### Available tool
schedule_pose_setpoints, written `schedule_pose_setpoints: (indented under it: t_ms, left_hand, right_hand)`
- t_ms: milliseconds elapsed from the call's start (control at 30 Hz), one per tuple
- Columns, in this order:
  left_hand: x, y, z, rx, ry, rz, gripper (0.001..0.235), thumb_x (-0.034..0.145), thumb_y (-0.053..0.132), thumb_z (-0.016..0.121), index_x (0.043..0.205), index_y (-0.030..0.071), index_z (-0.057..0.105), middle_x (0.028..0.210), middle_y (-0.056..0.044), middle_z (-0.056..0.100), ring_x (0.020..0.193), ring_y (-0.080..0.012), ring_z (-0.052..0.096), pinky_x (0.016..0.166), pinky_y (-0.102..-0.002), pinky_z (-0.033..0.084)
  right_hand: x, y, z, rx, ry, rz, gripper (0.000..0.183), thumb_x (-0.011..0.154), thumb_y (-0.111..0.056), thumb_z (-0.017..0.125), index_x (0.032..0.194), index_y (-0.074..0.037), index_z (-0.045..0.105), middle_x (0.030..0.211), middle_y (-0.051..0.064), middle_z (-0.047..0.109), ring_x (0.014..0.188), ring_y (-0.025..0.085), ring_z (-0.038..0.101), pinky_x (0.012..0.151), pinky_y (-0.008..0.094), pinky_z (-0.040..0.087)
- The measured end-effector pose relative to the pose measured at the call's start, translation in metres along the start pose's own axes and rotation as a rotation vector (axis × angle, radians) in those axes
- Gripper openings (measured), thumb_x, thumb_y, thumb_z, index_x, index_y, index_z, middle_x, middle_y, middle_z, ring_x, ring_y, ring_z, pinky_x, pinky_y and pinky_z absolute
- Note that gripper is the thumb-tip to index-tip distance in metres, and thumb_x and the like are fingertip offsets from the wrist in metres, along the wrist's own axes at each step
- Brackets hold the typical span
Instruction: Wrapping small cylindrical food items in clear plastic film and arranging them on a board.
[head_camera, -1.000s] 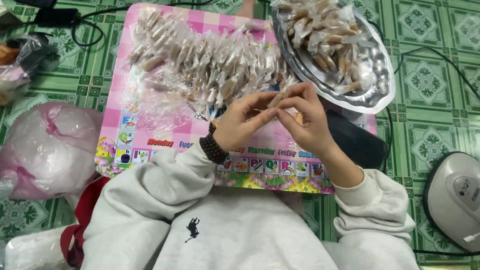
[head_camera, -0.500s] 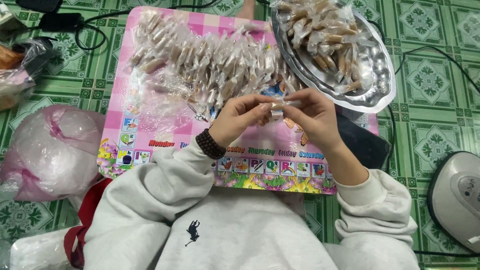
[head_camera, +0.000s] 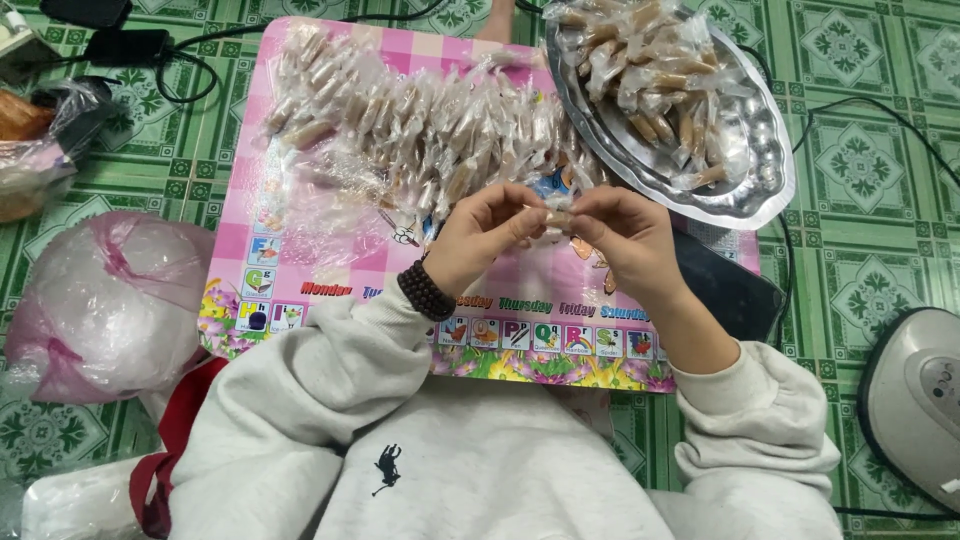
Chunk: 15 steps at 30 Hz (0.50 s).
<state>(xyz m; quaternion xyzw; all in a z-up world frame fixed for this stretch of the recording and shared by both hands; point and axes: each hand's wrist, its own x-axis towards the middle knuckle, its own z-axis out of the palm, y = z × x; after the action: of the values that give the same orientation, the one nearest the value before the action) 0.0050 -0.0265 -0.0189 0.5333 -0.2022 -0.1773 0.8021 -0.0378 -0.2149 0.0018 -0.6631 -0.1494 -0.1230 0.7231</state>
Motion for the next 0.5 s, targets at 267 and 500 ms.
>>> schedule_pose_setpoints:
  t_ms: [267, 500]
  left_hand:
    - [-0.004, 0.008, -0.001, -0.142, -0.297, -0.161, 0.019, 0.096, 0.020, 0.058, 0.103, 0.004, 0.063, 0.086, -0.010, 0.066, 0.085, -0.0169, 0.065, 0.074, -0.029, 0.057]
    - [-0.008, 0.013, 0.002, -0.253, -0.346, -0.195, 0.024, 0.095, 0.020, 0.060, 0.104, -0.002, 0.058, 0.093, -0.015, 0.068, 0.094, -0.0202, 0.067, 0.084, -0.037, 0.058]
  right_hand:
    - [0.001, 0.006, -0.003, 0.204, -0.246, 0.082, 0.039, 0.074, 0.004, 0.074, 0.108, 0.008, 0.057, 0.080, 0.017, 0.059, 0.075, 0.022, 0.064, 0.069, 0.034, 0.052]
    - [0.001, 0.000, 0.001, 0.116, -0.255, 0.227, 0.075, 0.064, -0.022, 0.085, 0.125, -0.001, 0.046, 0.113, 0.013, 0.055, 0.109, 0.019, 0.053, 0.087, 0.027, 0.042]
